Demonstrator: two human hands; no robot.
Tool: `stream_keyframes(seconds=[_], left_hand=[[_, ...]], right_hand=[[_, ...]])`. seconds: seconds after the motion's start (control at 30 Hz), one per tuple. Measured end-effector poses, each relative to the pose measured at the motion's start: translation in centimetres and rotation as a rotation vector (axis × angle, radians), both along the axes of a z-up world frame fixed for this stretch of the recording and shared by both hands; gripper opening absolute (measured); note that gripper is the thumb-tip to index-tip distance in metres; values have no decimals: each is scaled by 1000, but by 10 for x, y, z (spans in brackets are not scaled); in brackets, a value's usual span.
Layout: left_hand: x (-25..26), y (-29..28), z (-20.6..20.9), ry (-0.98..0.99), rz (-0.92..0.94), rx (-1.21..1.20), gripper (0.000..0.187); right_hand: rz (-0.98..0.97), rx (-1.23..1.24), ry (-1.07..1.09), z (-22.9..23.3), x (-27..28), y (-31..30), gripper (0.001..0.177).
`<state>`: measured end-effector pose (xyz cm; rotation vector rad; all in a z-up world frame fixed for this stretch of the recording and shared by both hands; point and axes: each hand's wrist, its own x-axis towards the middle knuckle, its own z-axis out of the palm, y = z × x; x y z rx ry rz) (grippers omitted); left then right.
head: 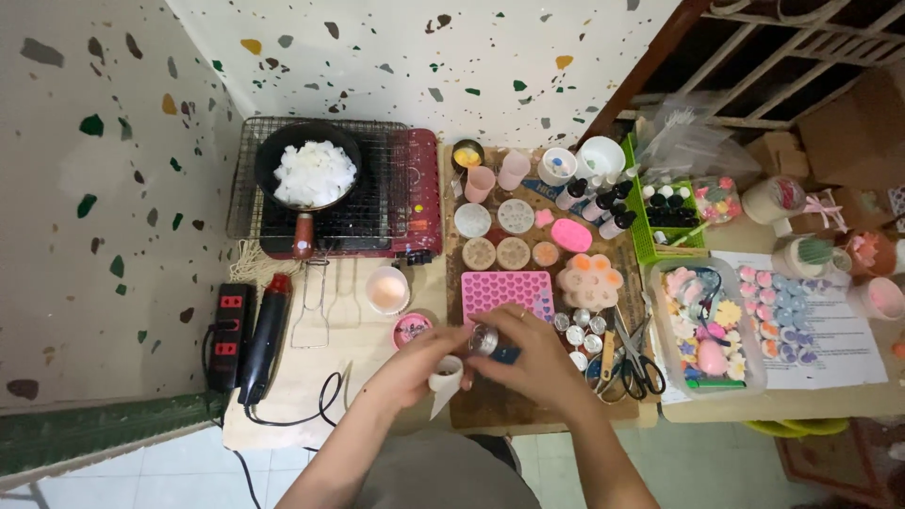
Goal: Preparing a candle mold by inserting a wick.
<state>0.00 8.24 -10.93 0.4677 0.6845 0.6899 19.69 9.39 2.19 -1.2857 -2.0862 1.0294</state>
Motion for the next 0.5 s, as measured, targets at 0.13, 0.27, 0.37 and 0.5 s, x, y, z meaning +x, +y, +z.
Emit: stream_keyframes(seconds=[0.13, 0.27, 0.37, 0.5], left_hand=[[-6, 2, 30, 268, 24, -41, 57], [-40, -20, -12, 76, 280, -310, 52], [-73, -42, -23, -170, 410, -310, 52], [-115, -76, -55, -291, 516, -218, 58]], right_hand=[[-273, -175, 52, -102, 22, 22, 48], [-462, -73, -429, -241, 56, 12, 62], [-501, -121, -464, -303, 65, -1, 73], [-495, -31, -419, -317, 61, -5, 77]])
